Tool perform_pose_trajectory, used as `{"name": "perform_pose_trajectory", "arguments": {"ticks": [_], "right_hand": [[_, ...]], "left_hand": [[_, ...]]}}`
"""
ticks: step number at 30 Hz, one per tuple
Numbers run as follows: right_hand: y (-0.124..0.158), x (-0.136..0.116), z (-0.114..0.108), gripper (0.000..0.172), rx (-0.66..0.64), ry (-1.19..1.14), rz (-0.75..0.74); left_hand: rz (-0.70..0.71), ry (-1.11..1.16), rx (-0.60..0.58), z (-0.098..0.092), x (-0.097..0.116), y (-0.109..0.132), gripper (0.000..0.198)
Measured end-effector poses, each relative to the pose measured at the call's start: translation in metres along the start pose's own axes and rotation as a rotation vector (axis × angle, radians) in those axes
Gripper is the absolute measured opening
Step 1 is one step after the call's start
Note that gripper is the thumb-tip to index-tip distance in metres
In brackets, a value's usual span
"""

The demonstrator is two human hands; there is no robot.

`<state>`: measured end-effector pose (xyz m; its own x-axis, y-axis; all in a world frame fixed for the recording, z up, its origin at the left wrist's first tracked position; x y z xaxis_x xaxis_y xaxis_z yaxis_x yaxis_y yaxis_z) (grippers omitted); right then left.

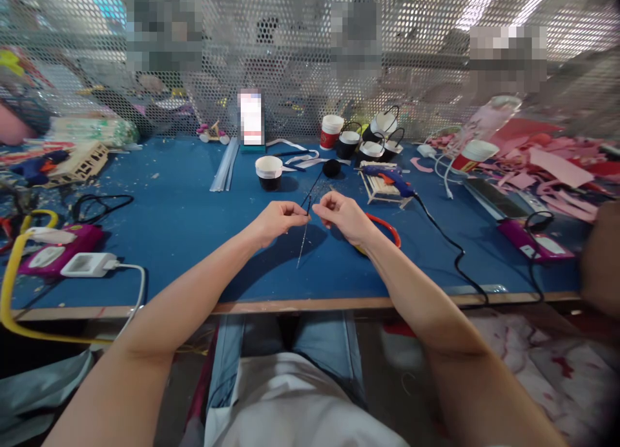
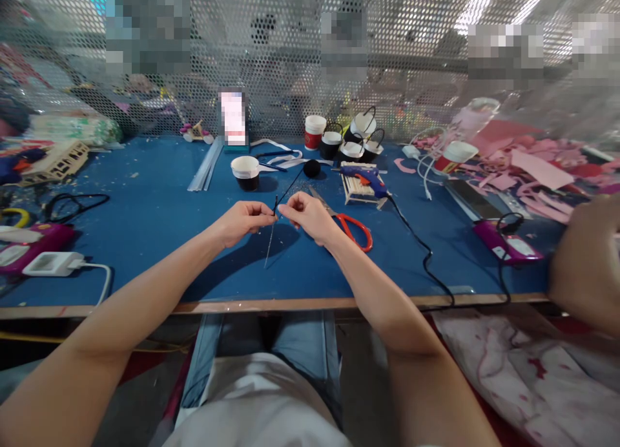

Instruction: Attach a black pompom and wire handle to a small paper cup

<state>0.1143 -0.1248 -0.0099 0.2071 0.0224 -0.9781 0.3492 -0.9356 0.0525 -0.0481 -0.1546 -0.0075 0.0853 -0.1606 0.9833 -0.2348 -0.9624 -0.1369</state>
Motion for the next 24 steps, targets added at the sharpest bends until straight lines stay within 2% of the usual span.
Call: {"name": "perform_pose_trajectory", "arguments": {"ticks": [5, 8, 12, 15, 16, 19, 21, 24], "right_hand": [[-0.0003, 0.0017, 0.0006, 0.033, -0.002, 0.047, 0.013], [-0.0009, 0.0023, -0.0014, 0.036, 0.044, 0.001, -0.001], [-0.0008, 0.0005, -0.0016, 0.032, 0.039, -0.054, 0.016], [0.0007, -0.0025, -0.002, 0.038, 0.1, -0.031, 0.026], [0.0011, -0.0032, -0.0021, 0.038, 0.115, -0.019, 0.019], [0.0004, -0.0033, -0.0006, 0.02, 0.064, -0.004, -0.054], [-0.0012, -0.0013, 0.0002, 0.03, 0.04, 0.003, -0.092], [-0.003, 0.0022, -0.0005, 0.023, 0.106, 0.034, -0.078]], "left_hand": [[0.003, 0.007, -0.001, 0.0, -0.0003, 0.0004, 0.021], [0.0, 0.01, 0.0, 0.0, 0.001, 0.0008, 0.021], [-0.007, 0.008, -0.007, 0.0003, 0.0028, 0.0008, 0.022], [-0.017, 0.021, -0.005, 0.0002, 0.0026, 0.0007, 0.023], [-0.018, 0.024, -0.006, 0.0002, 0.0024, 0.0007, 0.023], [-0.013, 0.033, -0.009, 0.0006, 0.0026, 0.0011, 0.021], [-0.012, 0.037, -0.005, 0.001, 0.0033, 0.0014, 0.02], [-0.013, 0.044, -0.001, 0.001, 0.0036, 0.0015, 0.02]]}}
Point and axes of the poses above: each hand's wrist, its own y-axis away from the middle knuckle, its own z-axis out of the palm, x = y × z, the point moved 2 cm from there along -y, towards the middle knuckle, and after that the axes turned 13 degrees about z, right-handed, at the moved point
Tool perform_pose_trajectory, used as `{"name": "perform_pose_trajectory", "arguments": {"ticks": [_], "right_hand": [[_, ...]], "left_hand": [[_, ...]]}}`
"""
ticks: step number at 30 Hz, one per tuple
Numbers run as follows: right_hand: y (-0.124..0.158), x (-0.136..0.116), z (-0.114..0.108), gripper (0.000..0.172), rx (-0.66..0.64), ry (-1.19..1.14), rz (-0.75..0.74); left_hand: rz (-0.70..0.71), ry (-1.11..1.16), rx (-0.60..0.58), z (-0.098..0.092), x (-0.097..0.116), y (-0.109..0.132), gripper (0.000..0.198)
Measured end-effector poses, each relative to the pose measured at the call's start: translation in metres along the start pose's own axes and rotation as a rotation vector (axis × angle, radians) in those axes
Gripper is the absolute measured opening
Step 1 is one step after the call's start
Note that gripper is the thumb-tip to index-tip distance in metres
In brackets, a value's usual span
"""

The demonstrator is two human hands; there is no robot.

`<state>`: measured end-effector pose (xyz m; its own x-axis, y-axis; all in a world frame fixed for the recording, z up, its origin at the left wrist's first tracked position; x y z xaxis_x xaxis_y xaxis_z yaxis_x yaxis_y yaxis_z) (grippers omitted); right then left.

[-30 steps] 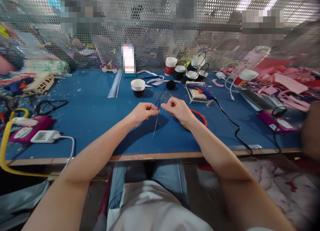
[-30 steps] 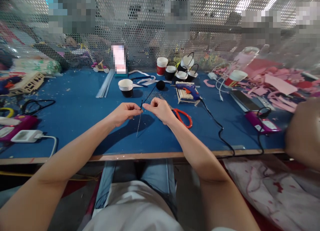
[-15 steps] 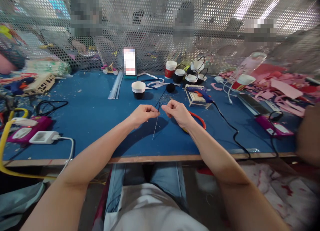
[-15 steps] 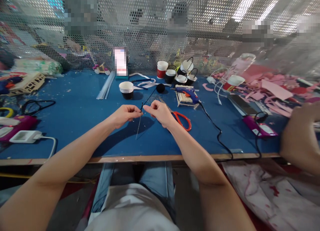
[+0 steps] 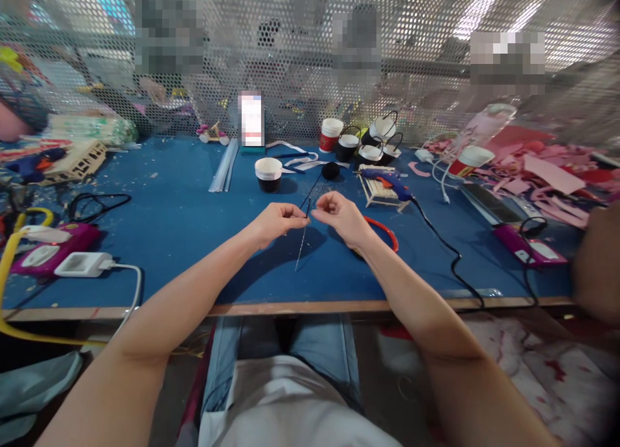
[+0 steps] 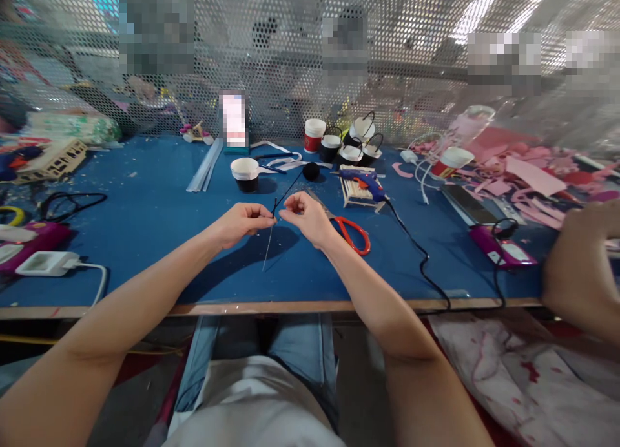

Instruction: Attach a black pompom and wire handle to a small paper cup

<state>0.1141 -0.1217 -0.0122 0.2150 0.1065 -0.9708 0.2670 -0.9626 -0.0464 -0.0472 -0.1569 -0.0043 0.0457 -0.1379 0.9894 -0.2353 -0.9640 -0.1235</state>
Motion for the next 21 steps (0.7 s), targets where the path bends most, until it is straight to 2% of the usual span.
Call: {"name": "perform_pose_trajectory", "arguments": {"ticks": [4, 7, 9, 13, 17, 21], "right_hand": [[0.001, -0.001, 0.0, 0.028, 0.058, 0.064, 0.021], [0.003, -0.004, -0.001, 0.035, 0.014, 0.013, 0.071], [0.005, -0.008, -0.001, 0.039, -0.083, -0.13, 0.118], [0.01, -0.018, -0.003, 0.055, -0.384, -0.418, 0.188], [0.015, -0.021, -0.007, 0.069, -0.554, -0.475, 0.168], [0.017, -0.02, -0.008, 0.07, -0.68, -0.515, 0.135]], "left_hand": [[0.008, -0.007, -0.002, -0.001, -0.001, -0.001, 0.021], [0.011, -0.011, -0.01, -0.002, -0.002, -0.001, 0.021], [0.014, -0.01, -0.012, -0.002, -0.002, -0.001, 0.023], [0.01, 0.009, -0.015, -0.002, -0.002, -0.001, 0.024], [0.0, 0.015, -0.018, -0.004, -0.003, -0.001, 0.026], [-0.001, -0.002, -0.03, -0.005, -0.005, -0.002, 0.025]]}}
Point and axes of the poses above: each hand's wrist, its own y-axis away from the middle knuckle, its own z-axis out of the palm, x = y × z, the point moved 2 cm from there along -y, towards the middle knuckle, and after that the axes turned 13 degrees about z, right-handed, at the moved point
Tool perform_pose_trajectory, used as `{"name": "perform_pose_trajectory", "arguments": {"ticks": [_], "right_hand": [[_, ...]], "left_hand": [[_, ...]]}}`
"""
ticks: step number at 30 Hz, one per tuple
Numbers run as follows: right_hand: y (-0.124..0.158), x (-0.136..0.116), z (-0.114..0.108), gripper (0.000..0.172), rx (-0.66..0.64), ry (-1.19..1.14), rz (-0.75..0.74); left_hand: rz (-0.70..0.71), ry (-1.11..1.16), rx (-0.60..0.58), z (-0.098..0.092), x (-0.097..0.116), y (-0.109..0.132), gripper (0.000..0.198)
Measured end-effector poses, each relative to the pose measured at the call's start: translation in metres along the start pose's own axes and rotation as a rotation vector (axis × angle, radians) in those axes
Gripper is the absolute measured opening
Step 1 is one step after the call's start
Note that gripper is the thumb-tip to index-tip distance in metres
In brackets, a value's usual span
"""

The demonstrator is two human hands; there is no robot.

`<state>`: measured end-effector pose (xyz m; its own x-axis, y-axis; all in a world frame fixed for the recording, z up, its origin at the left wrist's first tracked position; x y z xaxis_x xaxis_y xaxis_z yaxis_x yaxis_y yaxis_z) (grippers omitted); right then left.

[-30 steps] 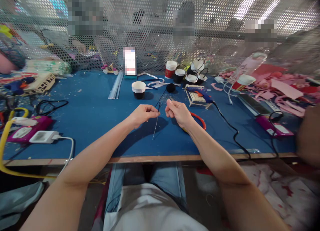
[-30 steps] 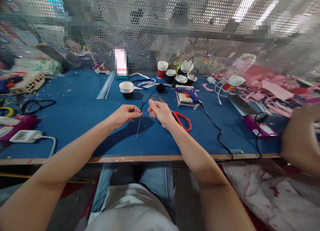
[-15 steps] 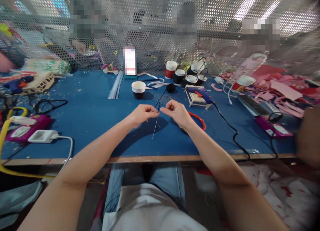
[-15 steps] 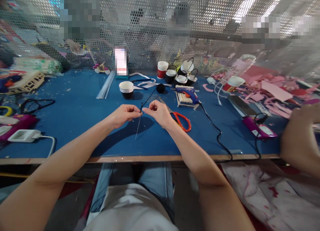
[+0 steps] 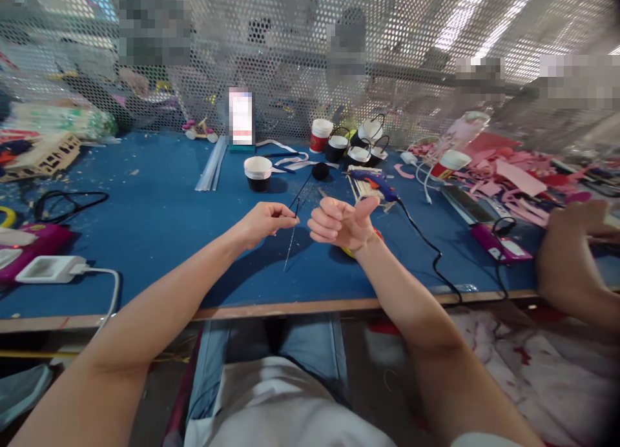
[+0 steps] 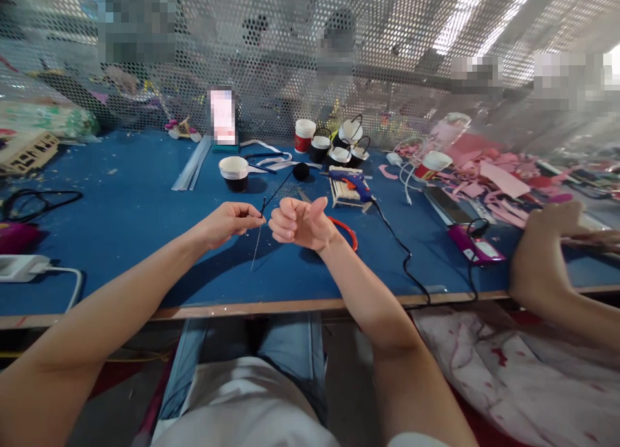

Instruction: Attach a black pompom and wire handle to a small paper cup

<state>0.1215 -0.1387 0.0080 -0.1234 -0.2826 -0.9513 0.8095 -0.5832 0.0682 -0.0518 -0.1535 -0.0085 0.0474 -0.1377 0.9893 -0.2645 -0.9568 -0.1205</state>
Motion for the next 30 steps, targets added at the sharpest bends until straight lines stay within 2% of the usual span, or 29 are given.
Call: {"name": "perform_pose_trajectory", "arguments": {"ticks": [3, 6, 9, 13, 19, 24, 30], "right_hand": [[0.0001, 0.0, 0.0019, 0.059, -0.052, -0.023, -0.027], [-0.0006, 0.0, 0.002, 0.052, -0.029, -0.026, -0.038], [-0.0013, 0.0, 0.0013, 0.053, 0.017, -0.033, -0.017], [-0.0018, -0.0012, 0.0022, 0.058, 0.007, -0.095, 0.006], [-0.0032, 0.0001, 0.0014, 0.044, -0.055, -0.17, -0.007], [-0.0043, 0.0015, -0.001, 0.048, -0.103, -0.245, -0.002], [-0.0048, 0.0009, -0.0002, 0.042, -0.043, -0.216, 0.002]], "left_hand": [[0.0, 0.006, -0.002, 0.0005, 0.0, 0.0001, 0.024], [-0.004, 0.02, 0.008, 0.0015, 0.0014, 0.0004, 0.024], [-0.007, 0.033, 0.006, 0.0021, 0.0024, 0.0006, 0.024], [0.004, 0.027, -0.003, 0.0018, 0.0026, 0.0005, 0.025], [0.011, 0.017, -0.008, 0.0017, 0.0012, 0.0005, 0.026], [0.007, 0.008, -0.01, 0.0014, -0.0015, -0.0001, 0.026], [0.011, 0.002, -0.013, 0.0013, 0.0003, -0.0009, 0.025]]}}
Point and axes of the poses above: each hand's wrist, its own y-axis away from the middle knuckle, its own z-axis out of the palm, x = y × z, the point moved 2 cm from there along -y, towards the middle knuckle, and after that the axes turned 13 degrees about z, right-handed, at the moved point
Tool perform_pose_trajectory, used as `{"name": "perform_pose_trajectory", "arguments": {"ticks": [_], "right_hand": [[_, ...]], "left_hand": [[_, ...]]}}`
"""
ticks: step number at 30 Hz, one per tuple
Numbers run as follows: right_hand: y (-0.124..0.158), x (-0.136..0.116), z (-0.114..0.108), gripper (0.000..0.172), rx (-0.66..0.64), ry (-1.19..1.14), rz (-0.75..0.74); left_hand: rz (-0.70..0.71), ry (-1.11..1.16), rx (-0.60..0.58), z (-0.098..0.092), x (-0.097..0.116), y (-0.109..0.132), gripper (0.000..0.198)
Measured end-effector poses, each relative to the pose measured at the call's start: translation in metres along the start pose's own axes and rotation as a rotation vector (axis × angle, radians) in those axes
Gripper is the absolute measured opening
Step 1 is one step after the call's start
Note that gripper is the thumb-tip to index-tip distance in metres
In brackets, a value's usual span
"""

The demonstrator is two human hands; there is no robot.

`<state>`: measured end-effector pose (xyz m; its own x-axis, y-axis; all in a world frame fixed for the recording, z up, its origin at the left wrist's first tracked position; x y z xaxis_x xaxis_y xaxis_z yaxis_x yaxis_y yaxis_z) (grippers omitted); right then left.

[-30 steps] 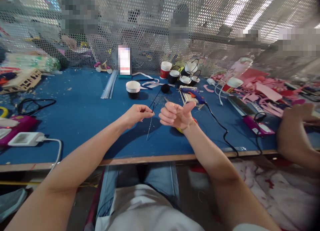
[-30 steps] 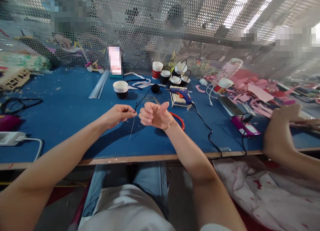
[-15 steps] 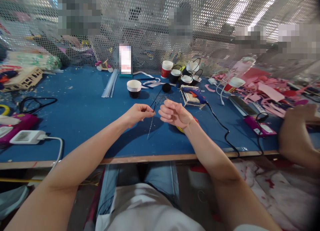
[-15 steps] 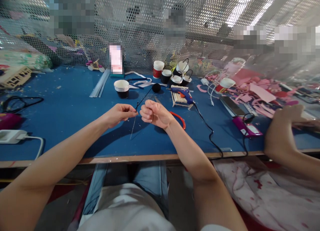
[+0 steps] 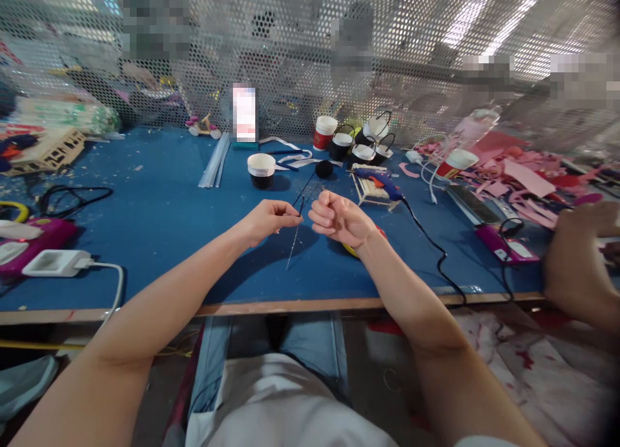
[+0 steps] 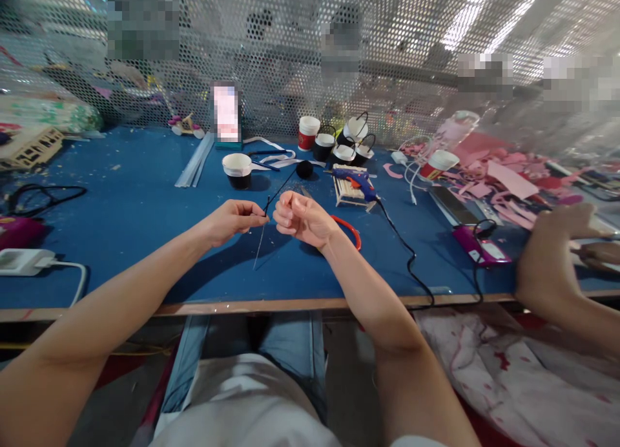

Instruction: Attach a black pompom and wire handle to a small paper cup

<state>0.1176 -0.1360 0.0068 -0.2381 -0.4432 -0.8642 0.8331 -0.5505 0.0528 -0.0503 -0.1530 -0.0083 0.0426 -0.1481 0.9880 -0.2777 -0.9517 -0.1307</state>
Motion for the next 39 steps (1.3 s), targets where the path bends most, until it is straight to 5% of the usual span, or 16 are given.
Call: {"name": "perform_pose_trajectory", "arguments": {"ticks": [6, 11, 19, 26, 39], "right_hand": [[-0.001, 0.0, -0.002, 0.049, 0.123, 0.077, -0.016], [-0.005, 0.004, -0.009, 0.031, 0.242, 0.134, -0.006], [-0.007, 0.008, -0.013, 0.032, 0.481, 0.373, -0.038], [-0.013, 0.015, -0.009, 0.021, 0.447, 0.528, -0.046], [-0.012, 0.014, -0.005, 0.031, 0.567, 0.783, -0.094]], "left_hand": [[0.002, 0.001, 0.01, 0.001, 0.0, 0.0, 0.026], [0.008, -0.004, 0.017, 0.0, -0.002, 0.0, 0.024], [-0.013, -0.017, 0.025, 0.002, 0.003, 0.002, 0.023], [0.005, -0.03, -0.019, 0.006, 0.002, 0.003, 0.023], [0.159, -0.222, -0.019, 0.008, 0.002, 0.002, 0.024]]}}
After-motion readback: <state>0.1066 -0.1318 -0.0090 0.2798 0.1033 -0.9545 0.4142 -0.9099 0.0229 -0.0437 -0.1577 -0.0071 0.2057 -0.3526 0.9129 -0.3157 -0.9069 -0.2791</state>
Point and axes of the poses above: each hand's wrist, its own y-axis away from the middle knuckle, its own z-axis out of the palm, x = y × z, the point moved 2 cm from there along -y, towards the middle knuckle, and after that the axes turned 13 degrees about z, right-handed, at the moved point
